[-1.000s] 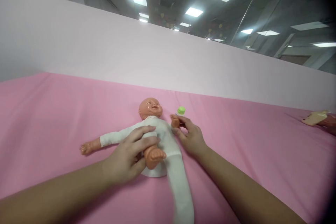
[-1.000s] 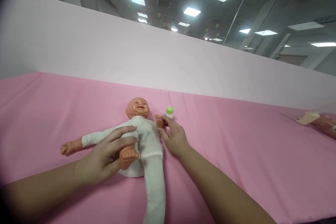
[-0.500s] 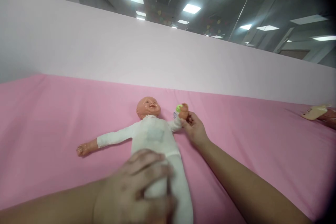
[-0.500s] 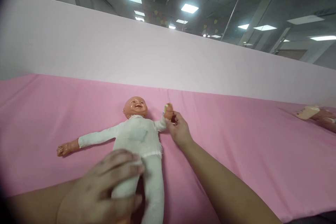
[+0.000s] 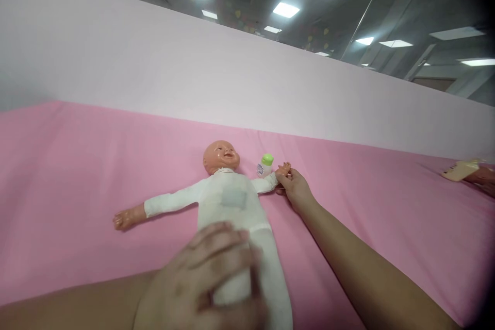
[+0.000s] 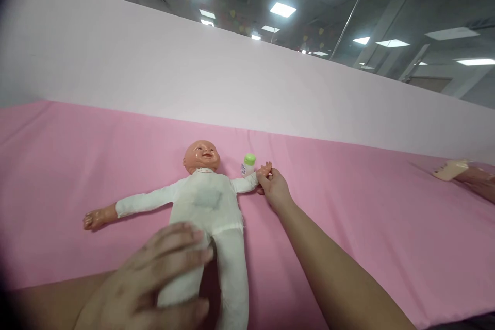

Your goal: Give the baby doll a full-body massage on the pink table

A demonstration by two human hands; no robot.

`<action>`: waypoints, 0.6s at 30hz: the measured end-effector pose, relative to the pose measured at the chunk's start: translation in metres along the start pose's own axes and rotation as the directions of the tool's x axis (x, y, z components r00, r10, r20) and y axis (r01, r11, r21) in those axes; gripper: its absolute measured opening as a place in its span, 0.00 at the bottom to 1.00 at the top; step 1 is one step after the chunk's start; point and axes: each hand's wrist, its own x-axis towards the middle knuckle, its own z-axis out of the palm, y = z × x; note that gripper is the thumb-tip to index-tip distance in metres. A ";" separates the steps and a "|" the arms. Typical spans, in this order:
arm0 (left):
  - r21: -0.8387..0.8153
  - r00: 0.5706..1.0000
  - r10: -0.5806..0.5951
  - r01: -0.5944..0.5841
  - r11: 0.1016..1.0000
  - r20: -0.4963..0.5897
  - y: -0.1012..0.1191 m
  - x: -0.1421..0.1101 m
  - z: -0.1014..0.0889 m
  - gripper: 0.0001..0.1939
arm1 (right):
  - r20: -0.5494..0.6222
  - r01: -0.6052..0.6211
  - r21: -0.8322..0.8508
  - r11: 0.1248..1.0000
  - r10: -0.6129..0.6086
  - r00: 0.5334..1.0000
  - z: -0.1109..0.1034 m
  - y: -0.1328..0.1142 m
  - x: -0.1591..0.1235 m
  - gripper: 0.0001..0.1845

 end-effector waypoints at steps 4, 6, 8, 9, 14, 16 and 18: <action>-0.099 0.971 -0.240 0.239 0.966 0.006 -0.031 0.001 0.000 0.20 | 0.006 0.312 -0.134 0.941 -0.314 0.949 0.018 -0.008 -0.026 0.26; -0.179 0.912 -0.407 0.409 0.895 0.049 -0.042 0.003 0.003 0.20 | 0.115 0.458 -0.264 0.848 -0.444 0.889 0.031 -0.011 -0.040 0.26; -0.217 0.887 -0.455 0.460 0.861 0.075 -0.046 0.005 0.007 0.20 | 0.269 0.606 -0.372 0.704 -0.543 0.796 0.041 -0.012 -0.050 0.27; -0.225 0.890 -0.449 0.454 0.862 0.077 -0.047 0.006 0.008 0.20 | 0.342 0.664 -0.406 0.628 -0.570 0.747 0.044 -0.011 -0.053 0.28; -0.197 0.903 -0.425 0.429 0.882 0.065 -0.046 0.006 0.010 0.21 | 0.506 0.743 -0.460 0.486 -0.544 0.669 0.048 -0.010 -0.053 0.29; -0.157 0.924 -0.380 0.383 0.910 0.052 -0.047 0.005 0.009 0.21 | 0.479 0.729 -0.457 0.509 -0.550 0.684 0.046 -0.012 -0.051 0.28; -0.093 0.960 -0.278 0.280 0.955 0.032 -0.046 0.005 0.008 0.21 | 0.409 0.681 -0.442 0.584 -0.545 0.732 0.044 -0.015 -0.048 0.27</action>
